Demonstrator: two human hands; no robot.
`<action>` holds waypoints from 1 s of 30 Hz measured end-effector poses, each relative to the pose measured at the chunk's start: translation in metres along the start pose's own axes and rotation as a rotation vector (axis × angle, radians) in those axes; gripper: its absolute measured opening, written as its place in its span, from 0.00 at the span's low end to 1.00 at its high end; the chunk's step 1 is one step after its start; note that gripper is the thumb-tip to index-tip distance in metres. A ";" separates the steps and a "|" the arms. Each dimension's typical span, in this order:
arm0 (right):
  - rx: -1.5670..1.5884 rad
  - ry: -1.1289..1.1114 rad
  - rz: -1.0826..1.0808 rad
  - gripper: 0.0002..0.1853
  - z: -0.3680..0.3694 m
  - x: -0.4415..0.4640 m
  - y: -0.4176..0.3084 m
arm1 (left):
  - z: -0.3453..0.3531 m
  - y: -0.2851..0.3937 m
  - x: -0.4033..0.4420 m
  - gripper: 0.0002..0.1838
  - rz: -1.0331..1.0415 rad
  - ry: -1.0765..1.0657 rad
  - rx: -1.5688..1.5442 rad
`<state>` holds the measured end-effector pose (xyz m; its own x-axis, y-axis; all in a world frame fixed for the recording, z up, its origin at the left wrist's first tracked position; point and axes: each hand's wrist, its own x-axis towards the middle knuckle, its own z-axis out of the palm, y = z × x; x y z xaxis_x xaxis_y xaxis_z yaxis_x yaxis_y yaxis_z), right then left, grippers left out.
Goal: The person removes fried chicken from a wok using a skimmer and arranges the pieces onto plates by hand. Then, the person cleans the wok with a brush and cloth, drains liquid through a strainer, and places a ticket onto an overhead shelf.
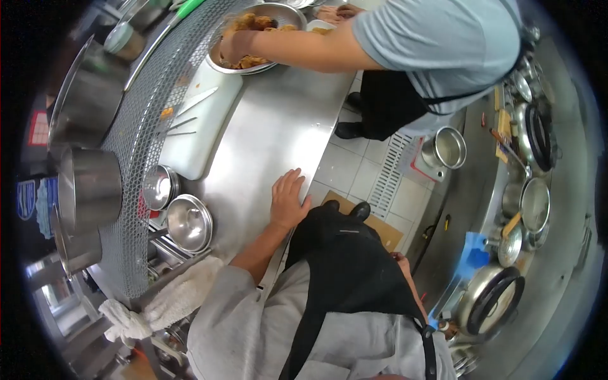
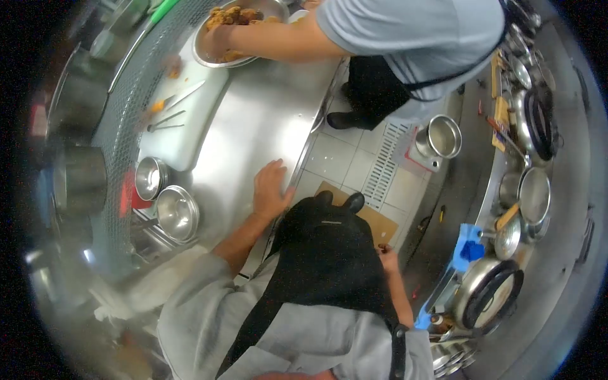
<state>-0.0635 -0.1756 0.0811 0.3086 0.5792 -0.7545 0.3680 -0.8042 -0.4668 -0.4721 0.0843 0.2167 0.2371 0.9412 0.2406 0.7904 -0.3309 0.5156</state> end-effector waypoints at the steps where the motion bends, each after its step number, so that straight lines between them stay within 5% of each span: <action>1: 0.024 0.003 -0.009 0.21 0.003 -0.001 0.004 | 0.003 0.005 0.001 0.26 0.019 -0.015 -0.035; 3: 0.003 0.010 0.008 0.21 0.005 -0.004 0.004 | 0.014 0.021 0.005 0.25 0.062 -0.042 -0.110; 9: 0.100 0.237 0.022 0.19 -0.009 -0.050 -0.006 | 0.086 0.107 0.001 0.21 0.202 -1.005 -0.438; 11: 0.161 0.238 0.091 0.21 0.001 -0.038 0.037 | 0.088 0.142 0.007 0.19 0.158 -1.093 -0.474; 15: 0.283 0.359 0.247 0.22 0.011 -0.074 0.078 | 0.104 0.185 0.016 0.17 0.179 -1.101 -0.514; 20: 0.480 0.517 0.153 0.22 0.013 -0.118 0.148 | 0.151 0.271 0.044 0.16 0.286 -1.018 -0.609; 23: 0.902 0.492 0.238 0.20 -0.002 -0.149 0.186 | 0.160 0.363 0.045 0.18 0.349 -0.925 -0.681; 30: 1.223 0.620 0.050 0.22 -0.091 -0.219 0.213 | 0.213 0.505 0.033 0.28 0.490 -0.624 -0.757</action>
<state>0.0274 -0.4618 0.1890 0.7555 0.2510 -0.6052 -0.5562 -0.2424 -0.7949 0.0554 -0.0373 0.3095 0.8437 0.4944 0.2089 0.0316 -0.4342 0.9003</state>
